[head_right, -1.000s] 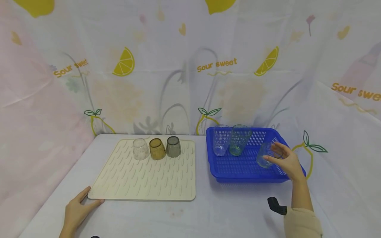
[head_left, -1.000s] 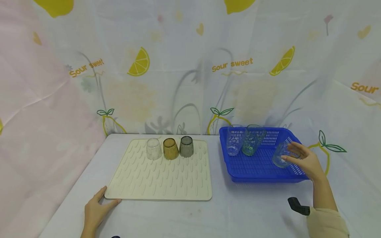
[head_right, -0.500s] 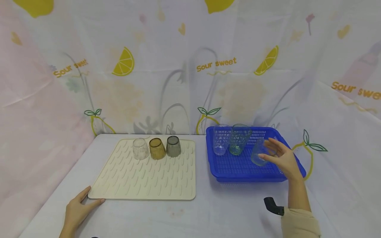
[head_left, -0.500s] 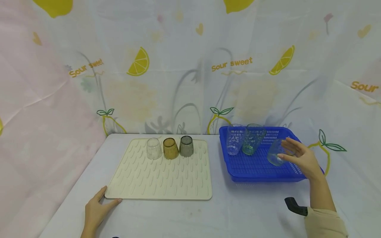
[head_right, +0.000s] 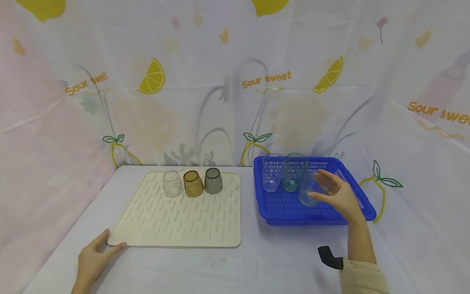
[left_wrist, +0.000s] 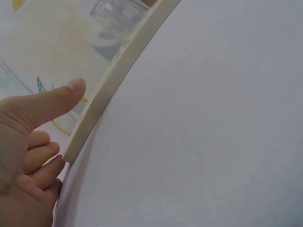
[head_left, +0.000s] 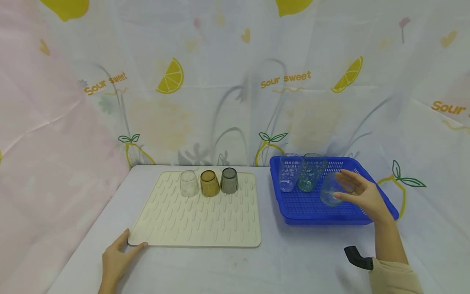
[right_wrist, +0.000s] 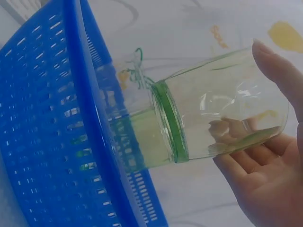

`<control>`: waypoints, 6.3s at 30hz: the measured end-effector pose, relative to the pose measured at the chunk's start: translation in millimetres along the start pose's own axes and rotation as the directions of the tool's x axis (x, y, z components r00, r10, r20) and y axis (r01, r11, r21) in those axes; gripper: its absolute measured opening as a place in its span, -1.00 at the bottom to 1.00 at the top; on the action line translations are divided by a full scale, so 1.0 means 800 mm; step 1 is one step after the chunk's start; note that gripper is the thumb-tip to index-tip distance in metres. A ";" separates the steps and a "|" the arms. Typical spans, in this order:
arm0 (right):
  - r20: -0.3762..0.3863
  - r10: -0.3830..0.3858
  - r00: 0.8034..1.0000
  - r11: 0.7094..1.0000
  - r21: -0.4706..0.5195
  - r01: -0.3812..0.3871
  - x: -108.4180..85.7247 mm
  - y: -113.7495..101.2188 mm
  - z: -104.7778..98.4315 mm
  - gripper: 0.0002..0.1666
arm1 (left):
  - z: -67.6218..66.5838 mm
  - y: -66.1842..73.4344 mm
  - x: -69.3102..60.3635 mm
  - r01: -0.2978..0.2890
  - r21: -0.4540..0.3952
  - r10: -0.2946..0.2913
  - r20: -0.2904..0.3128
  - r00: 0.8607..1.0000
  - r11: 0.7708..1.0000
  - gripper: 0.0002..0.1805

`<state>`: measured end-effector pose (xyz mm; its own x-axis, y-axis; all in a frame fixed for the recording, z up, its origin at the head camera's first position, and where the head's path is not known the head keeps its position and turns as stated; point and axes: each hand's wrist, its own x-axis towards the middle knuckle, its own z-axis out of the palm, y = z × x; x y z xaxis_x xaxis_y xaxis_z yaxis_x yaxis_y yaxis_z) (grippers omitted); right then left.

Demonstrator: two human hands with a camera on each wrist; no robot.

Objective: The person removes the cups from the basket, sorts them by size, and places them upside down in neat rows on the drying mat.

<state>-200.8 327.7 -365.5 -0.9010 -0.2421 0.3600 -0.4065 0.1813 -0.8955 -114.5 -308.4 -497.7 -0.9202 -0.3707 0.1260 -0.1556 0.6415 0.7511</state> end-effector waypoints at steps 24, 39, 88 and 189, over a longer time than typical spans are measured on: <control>0.067 -0.097 0.993 0.995 -0.024 0.099 0.011 -0.011 0.061 -0.14 | 0.029 0.090 0.003 -0.224 -0.268 0.229 -0.016 0.973 0.937 -0.35; 0.135 -0.184 0.974 0.983 0.047 0.179 0.018 -0.013 0.111 -0.15 | 0.082 0.164 0.006 -0.325 -0.482 0.401 0.062 0.914 0.814 -0.34; 0.324 -0.281 0.903 0.940 0.283 0.191 0.044 0.000 0.224 -0.06 | 0.157 0.299 -0.019 -0.352 -0.700 0.689 0.276 0.671 0.622 -0.21; 0.113 0.145 0.983 0.989 -0.038 -0.142 0.151 0.021 0.192 -0.24 | 0.048 0.092 -0.036 -0.305 -0.251 0.285 -0.115 0.952 0.919 -0.33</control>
<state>-293.2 155.1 -377.3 -0.9276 -0.3191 0.1943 -0.2800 0.2496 -0.9270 -113.1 -224.7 -471.4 -0.8789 -0.2470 0.4082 0.2280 0.5340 0.8141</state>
